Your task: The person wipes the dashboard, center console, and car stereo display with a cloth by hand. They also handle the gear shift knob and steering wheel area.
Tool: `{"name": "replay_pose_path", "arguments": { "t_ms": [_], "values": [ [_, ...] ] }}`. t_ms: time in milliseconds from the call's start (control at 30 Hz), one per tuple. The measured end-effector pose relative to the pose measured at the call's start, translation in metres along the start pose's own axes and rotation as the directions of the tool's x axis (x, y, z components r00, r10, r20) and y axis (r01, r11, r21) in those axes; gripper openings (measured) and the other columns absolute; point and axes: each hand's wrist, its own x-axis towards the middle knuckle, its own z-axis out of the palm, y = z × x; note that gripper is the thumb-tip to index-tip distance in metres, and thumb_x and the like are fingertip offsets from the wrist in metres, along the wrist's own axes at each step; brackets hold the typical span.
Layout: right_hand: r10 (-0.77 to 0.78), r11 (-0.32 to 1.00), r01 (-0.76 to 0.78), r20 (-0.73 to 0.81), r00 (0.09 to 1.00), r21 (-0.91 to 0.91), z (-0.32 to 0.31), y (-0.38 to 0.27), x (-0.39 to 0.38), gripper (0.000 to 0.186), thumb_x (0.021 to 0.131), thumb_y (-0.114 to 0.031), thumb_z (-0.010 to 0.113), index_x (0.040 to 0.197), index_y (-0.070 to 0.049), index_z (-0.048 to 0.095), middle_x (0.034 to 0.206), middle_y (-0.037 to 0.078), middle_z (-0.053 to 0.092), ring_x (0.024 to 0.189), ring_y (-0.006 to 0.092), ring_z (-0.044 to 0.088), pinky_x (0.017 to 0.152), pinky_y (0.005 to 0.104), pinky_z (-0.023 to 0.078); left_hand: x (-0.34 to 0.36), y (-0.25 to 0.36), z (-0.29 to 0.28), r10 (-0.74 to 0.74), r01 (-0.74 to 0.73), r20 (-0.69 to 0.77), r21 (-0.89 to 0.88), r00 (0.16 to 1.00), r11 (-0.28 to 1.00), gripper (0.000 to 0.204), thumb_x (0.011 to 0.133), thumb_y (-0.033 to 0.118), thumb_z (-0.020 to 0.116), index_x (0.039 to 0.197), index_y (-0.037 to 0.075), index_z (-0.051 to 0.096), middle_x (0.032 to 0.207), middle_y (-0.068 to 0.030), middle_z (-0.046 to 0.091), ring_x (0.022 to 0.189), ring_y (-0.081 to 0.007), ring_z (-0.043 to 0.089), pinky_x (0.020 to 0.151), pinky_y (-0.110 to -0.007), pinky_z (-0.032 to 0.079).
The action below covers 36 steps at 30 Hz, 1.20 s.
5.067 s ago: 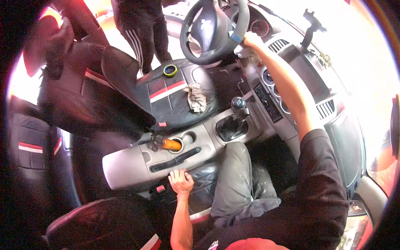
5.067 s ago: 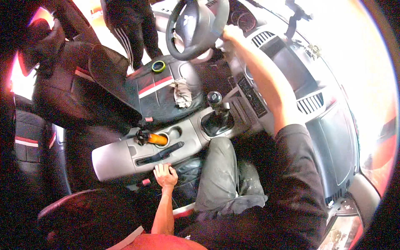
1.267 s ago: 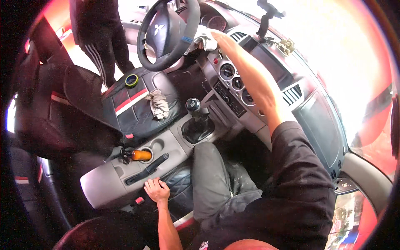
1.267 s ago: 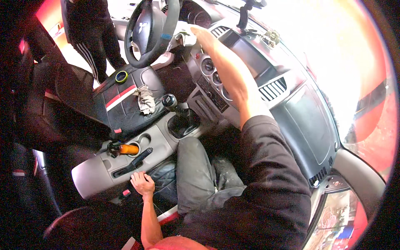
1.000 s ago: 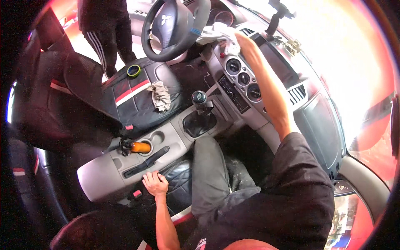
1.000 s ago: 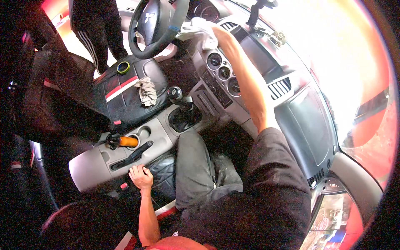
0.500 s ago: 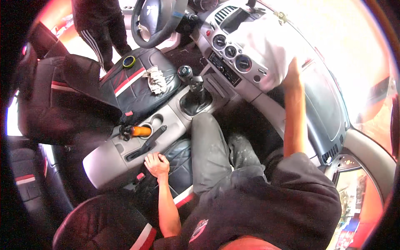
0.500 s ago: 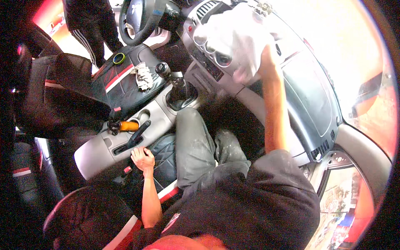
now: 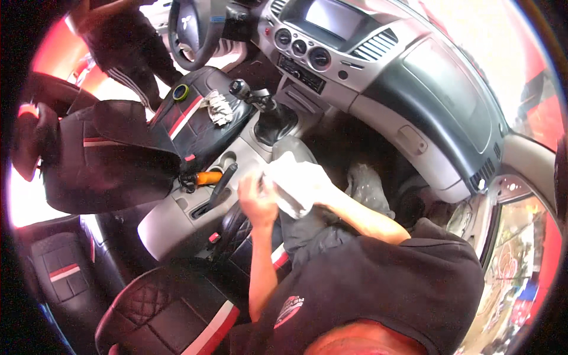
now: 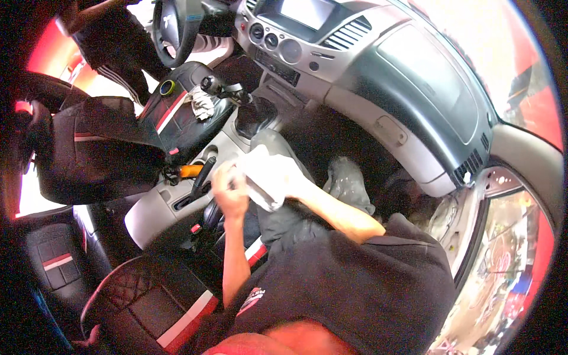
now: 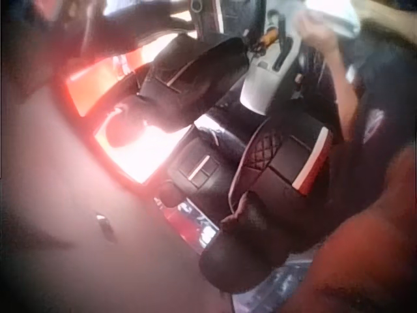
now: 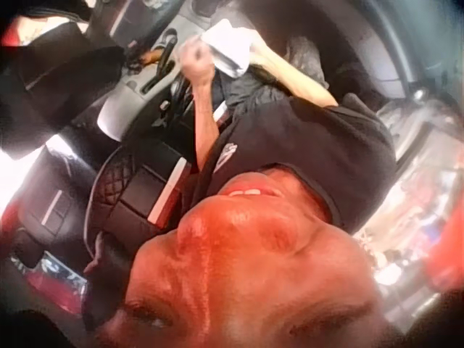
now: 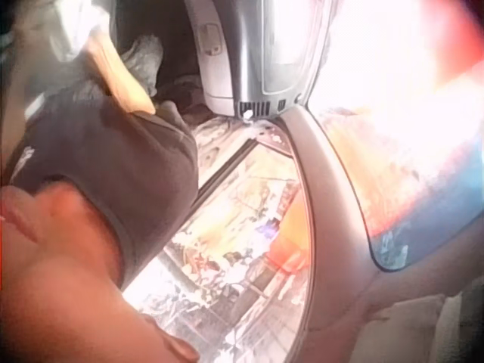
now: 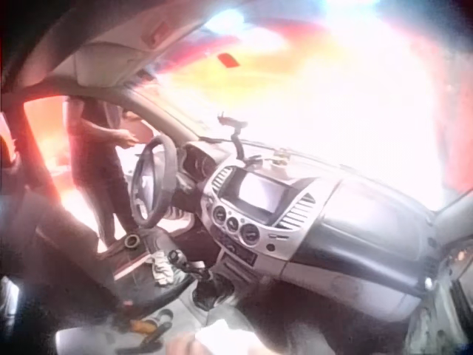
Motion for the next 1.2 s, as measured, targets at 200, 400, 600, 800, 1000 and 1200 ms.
{"name": "replay_pose_path", "arguments": {
  "t_ms": [200,400,600,800,1000,1200],
  "values": [
    [-0.061,0.969,-0.060,-0.465,0.883,-0.241,0.065,0.038,-0.002,0.048,0.092,-0.033,0.052,0.131,-0.005,0.050,0.128,0.016,0.057,0.114,0.0299,0.057,0.096,0.0390,0.045,-0.020,0.034,0.070,0.181,-0.171,0.276,-0.060,0.944,0.983,0.044,0.080,0.026,0.062,0.116,-0.001,0.064,0.121,-0.0224,0.060,0.116,-0.0425,0.052,0.105,-0.053,0.035],
    [0.066,0.990,-0.114,-0.444,0.893,-0.081,0.010,0.024,-0.031,0.037,0.088,-0.032,0.056,0.115,-0.006,0.058,0.112,0.015,0.061,0.103,0.0284,0.059,0.089,0.0391,0.047,-0.016,0.066,0.059,0.251,0.057,0.360,-0.663,0.899,0.746,0.031,0.086,0.013,0.058,0.111,-0.002,0.064,0.107,-0.0166,0.066,0.095,-0.0318,0.063,0.086,-0.040,0.049],
    [0.175,0.981,-0.196,-0.410,0.895,-0.009,-0.013,0.012,-0.034,0.029,0.085,-0.031,0.059,0.099,-0.007,0.065,0.097,0.013,0.065,0.093,0.0270,0.061,0.082,0.0392,0.049,-0.017,0.070,0.045,0.035,0.292,0.400,-0.725,0.916,0.624,0.020,0.088,0.009,0.059,0.102,-0.002,0.067,0.094,-0.0129,0.071,0.092,-0.0270,0.067,0.083,-0.034,0.051],
    [0.565,0.091,0.048,-0.091,0.820,0.995,0.007,0.013,-0.033,0.038,0.097,-0.039,0.048,0.118,-0.009,0.058,0.115,0.010,0.062,0.102,0.0221,0.060,0.089,0.0347,0.048,-0.033,0.052,0.084,0.124,-0.068,0.296,-0.192,0.947,0.979,0.039,0.093,0.026,0.052,0.122,0.001,0.060,0.142,-0.0228,0.046,0.132,-0.0434,0.040,0.108,-0.057,0.031],
    [0.554,-0.367,-0.047,0.259,0.791,0.929,0.004,0.029,-0.040,0.048,0.104,-0.044,0.040,0.134,-0.007,0.049,0.129,0.009,0.058,0.114,0.0200,0.056,0.098,0.0335,0.044,-0.039,0.082,0.094,0.209,-0.151,0.322,-0.196,0.923,0.969,0.064,0.093,0.039,0.049,0.143,0.000,0.043,0.157,-0.0238,0.025,0.143,-0.0517,0.018,0.115,-0.063,0.012],
    [0.614,-0.223,-0.224,0.315,0.724,0.949,-0.001,0.028,-0.041,0.055,0.105,-0.045,0.037,0.141,-0.005,0.044,0.134,0.010,0.055,0.122,0.0198,0.052,0.104,0.0337,0.040,-0.053,0.055,0.141,0.002,0.201,0.249,-0.785,0.969,0.586,0.057,0.100,0.035,0.046,0.143,-0.002,0.040,0.146,-0.0190,0.043,0.137,-0.0273,0.039,0.113,-0.040,0.030]
  ]
}}
